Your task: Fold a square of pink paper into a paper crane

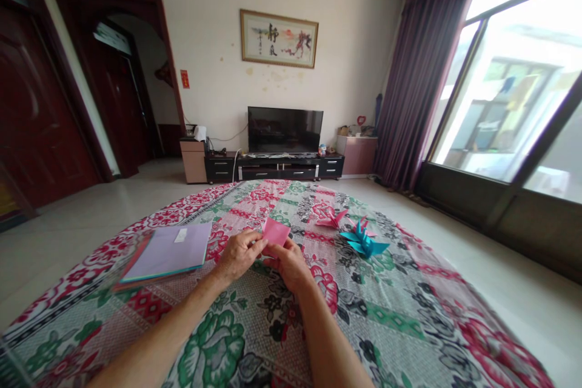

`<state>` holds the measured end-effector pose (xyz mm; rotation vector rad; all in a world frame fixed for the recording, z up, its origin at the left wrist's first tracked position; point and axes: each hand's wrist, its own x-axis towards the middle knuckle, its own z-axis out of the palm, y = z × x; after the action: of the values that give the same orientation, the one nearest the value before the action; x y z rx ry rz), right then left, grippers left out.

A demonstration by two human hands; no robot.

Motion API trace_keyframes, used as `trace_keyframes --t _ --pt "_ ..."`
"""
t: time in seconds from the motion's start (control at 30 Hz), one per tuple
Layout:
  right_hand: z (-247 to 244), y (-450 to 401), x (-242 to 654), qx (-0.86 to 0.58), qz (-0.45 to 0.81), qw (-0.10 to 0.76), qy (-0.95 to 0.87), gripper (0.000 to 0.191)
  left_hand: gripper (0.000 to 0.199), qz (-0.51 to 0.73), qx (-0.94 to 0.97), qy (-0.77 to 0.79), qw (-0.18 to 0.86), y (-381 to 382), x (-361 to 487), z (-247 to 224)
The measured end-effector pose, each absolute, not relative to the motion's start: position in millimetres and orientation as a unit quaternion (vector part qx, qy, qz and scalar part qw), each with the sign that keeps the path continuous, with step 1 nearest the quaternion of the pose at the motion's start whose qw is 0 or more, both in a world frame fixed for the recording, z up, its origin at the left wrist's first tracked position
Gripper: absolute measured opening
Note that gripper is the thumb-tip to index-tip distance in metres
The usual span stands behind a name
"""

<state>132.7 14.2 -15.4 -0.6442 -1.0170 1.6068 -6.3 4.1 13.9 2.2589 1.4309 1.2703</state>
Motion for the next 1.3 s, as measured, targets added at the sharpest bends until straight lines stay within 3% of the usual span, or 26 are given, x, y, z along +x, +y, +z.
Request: trace_keyframes --t 0.27,0.43,0.5,0.7,0.87,1.3 --pt "-16.3 14.0 132.9 -0.273 0.682 0.535 -0.418 0.024 0.015 0.463 0.757 0.459 0.048 4.0 -4.6 12.4" --pt "-15.7 13.0 131.8 -0.272 0.680 0.536 -0.421 0.019 0.046 0.495 0.729 0.459 0.114 4.3 -3.1 12.2" --pt "-14.8 12.4 131.6 -0.273 0.680 0.536 -0.419 0.018 0.049 0.502 0.707 0.478 0.142 4.5 -2.6 11.5" --pt "-12.7 12.3 131.4 -0.274 0.681 0.539 -0.413 0.021 0.033 0.513 0.696 0.485 0.133 3.8 -0.3 11.1" --pt "-13.3 13.0 131.4 -0.278 0.680 0.546 -0.403 0.021 0.025 0.510 0.725 0.459 0.057 3.0 0.5 10.5" --pt "-12.9 11.4 130.6 -0.250 0.684 0.539 -0.422 0.012 0.026 0.435 0.787 0.436 -0.050 -3.2 0.7 12.3"
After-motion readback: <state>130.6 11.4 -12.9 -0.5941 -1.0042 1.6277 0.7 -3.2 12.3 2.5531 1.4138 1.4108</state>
